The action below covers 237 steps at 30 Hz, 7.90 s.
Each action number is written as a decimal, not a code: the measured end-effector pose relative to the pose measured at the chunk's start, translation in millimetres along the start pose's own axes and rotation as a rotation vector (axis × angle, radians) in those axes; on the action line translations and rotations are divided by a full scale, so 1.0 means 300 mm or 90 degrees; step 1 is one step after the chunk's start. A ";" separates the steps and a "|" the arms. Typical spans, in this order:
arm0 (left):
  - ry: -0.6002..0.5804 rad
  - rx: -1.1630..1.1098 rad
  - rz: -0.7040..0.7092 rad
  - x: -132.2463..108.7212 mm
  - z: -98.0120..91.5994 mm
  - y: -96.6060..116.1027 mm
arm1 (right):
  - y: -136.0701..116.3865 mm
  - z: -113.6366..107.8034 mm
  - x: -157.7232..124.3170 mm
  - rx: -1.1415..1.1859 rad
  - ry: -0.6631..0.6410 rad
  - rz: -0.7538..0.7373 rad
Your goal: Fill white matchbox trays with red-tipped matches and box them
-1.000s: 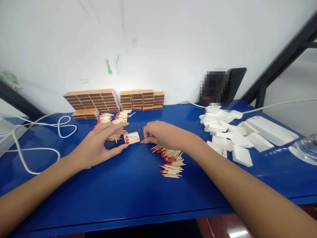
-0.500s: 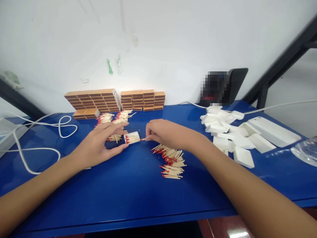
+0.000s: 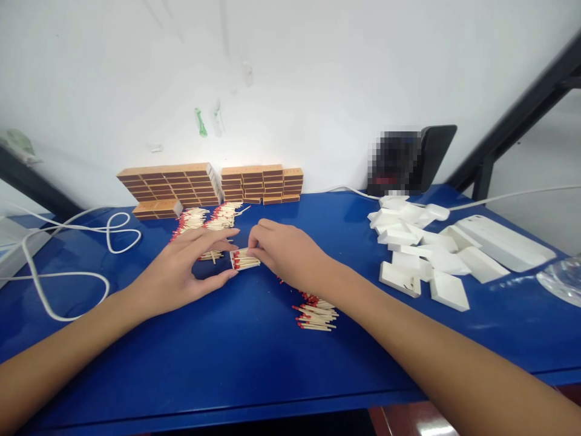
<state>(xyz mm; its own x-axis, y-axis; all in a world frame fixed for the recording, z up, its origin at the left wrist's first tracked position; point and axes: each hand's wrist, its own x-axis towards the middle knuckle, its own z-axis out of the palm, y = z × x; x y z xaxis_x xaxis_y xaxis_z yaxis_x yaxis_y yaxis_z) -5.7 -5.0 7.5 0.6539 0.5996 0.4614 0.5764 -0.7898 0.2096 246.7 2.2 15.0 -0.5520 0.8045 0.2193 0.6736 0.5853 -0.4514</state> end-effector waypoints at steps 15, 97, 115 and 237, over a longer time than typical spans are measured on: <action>-0.013 -0.006 -0.013 0.001 0.003 -0.001 | 0.005 0.020 -0.005 -0.018 0.027 -0.025; -0.018 -0.023 -0.008 0.003 0.001 0.002 | 0.034 -0.035 -0.004 0.102 -0.014 -0.079; -0.008 -0.019 -0.001 0.001 0.005 0.001 | 0.004 0.003 -0.004 0.117 -0.037 -0.077; -0.029 -0.003 -0.017 0.004 -0.001 -0.003 | 0.109 -0.157 -0.020 -0.001 -0.299 0.124</action>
<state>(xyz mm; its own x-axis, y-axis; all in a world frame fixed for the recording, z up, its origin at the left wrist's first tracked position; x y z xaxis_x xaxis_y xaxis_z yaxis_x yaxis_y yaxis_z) -5.5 -3.6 8.2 0.6601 0.6257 0.4157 0.5919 -0.7740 0.2251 295.0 21.3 39.7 -0.5771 0.7666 -0.2814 0.7867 0.4294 -0.4437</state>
